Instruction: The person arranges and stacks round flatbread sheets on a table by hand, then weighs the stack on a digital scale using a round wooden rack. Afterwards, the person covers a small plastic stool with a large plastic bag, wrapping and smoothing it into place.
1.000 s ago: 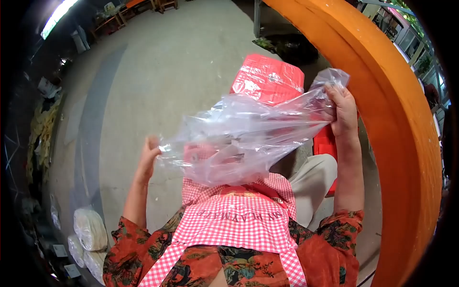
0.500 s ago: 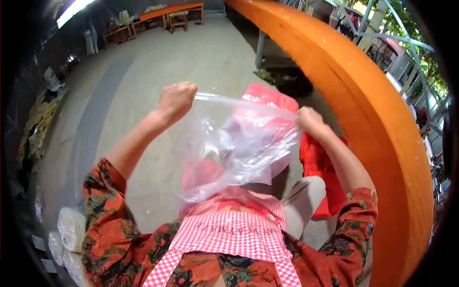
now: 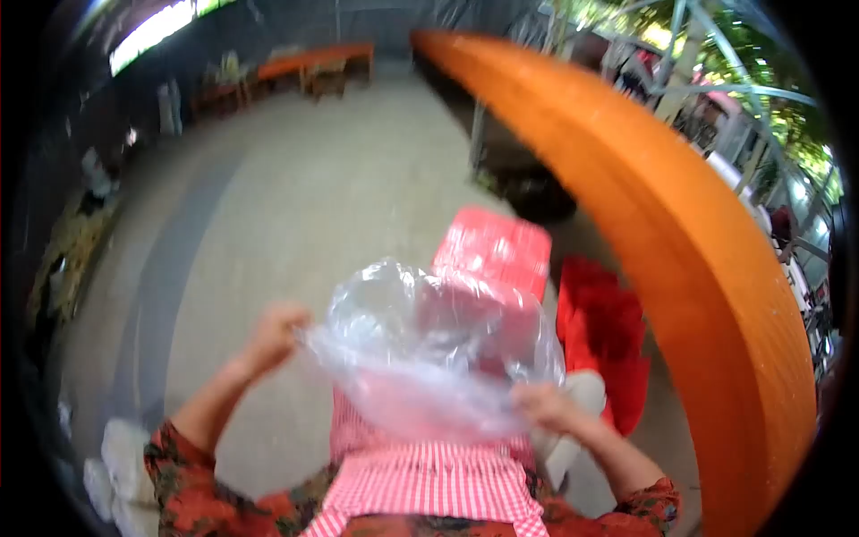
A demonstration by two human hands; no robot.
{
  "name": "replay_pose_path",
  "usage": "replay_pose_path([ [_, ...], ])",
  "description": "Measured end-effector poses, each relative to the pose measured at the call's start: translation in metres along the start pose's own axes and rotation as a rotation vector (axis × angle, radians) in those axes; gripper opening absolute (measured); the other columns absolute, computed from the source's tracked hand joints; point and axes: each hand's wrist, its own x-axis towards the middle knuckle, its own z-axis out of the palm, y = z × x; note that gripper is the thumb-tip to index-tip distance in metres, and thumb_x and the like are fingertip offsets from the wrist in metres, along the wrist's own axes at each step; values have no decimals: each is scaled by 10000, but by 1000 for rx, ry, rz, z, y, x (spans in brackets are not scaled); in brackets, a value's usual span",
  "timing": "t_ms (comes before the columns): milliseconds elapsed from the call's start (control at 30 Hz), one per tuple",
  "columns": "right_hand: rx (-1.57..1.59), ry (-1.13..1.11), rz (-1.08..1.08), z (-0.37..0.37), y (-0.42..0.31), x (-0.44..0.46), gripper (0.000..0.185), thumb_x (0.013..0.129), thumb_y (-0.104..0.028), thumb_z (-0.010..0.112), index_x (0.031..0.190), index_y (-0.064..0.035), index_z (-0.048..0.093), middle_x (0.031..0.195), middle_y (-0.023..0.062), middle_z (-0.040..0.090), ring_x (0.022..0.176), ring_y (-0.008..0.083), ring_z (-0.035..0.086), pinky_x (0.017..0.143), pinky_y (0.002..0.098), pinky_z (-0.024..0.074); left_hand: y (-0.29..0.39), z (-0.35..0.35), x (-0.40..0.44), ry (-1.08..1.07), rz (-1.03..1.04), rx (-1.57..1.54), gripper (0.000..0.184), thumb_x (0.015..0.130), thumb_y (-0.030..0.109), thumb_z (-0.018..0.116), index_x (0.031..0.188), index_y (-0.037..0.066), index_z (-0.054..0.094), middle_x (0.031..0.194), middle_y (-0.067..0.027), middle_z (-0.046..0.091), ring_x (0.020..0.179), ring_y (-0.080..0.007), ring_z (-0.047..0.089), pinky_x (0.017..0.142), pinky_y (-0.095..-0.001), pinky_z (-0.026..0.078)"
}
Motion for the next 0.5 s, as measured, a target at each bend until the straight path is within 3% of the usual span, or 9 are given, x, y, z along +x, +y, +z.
replay_pose_path([
  [67,31,243,208,-28,-89,-18,177,789,-168,640,892,-47,560,716,155,554,692,237,596,653,392,472,8,3,-48,46,-8,-246,96,815,42,508,866,43,590,959,-65,596,882,-170,526,790,-297,420],
  [100,-31,307,287,-27,-110,-21,186,780,-170,660,865,-42,554,736,153,555,687,232,594,629,387,469,12,4,-63,126,23,-350,145,804,-21,486,767,42,610,862,-45,628,786,-144,561,721,-269,456],
  [167,-419,413,185,-10,-99,-22,177,742,-122,658,844,-33,544,773,155,547,725,269,589,623,400,467,22,3,-59,153,-135,-799,153,759,-42,463,799,27,593,817,-33,593,737,-127,529,675,-250,434],
  [267,-887,725,79,-15,-46,-32,166,672,-28,620,797,-8,512,797,164,524,770,333,559,621,440,453,16,7,-61,-164,-128,-963,148,786,8,533,927,28,572,903,-60,595,772,-146,537,668,-261,439],
  [300,-857,881,13,-42,-58,-36,154,643,33,574,774,15,494,822,178,524,781,345,534,628,409,465,33,4,-61,-187,-153,-913,167,781,7,538,941,29,580,877,-48,578,769,-150,540,663,-273,442],
  [333,-678,1050,-25,-62,-62,-37,99,708,53,554,772,22,486,801,135,527,768,268,543,652,337,460,59,4,-53,-211,-175,-861,187,776,5,543,955,30,588,851,-36,561,767,-153,544,658,-285,445],
  [400,135,1194,106,-82,-40,-42,88,852,5,540,793,-22,481,797,3,501,739,89,476,643,258,421,64,20,-34,-295,-121,-547,195,764,32,581,957,34,613,821,-52,559,770,-206,574,666,-334,462],
  [433,44,1203,89,-88,-34,-37,81,848,2,543,796,-27,488,805,3,511,731,91,478,642,252,423,56,32,-26,-343,-44,-287,189,758,61,613,944,37,629,816,-80,574,775,-255,600,679,-372,476],
  [500,-141,1218,55,-95,-23,-24,69,840,-4,549,804,-37,501,819,5,531,715,94,483,639,241,427,51,52,-8,-424,284,627,175,747,88,647,916,43,638,840,-131,603,792,-316,611,696,-402,487],
])
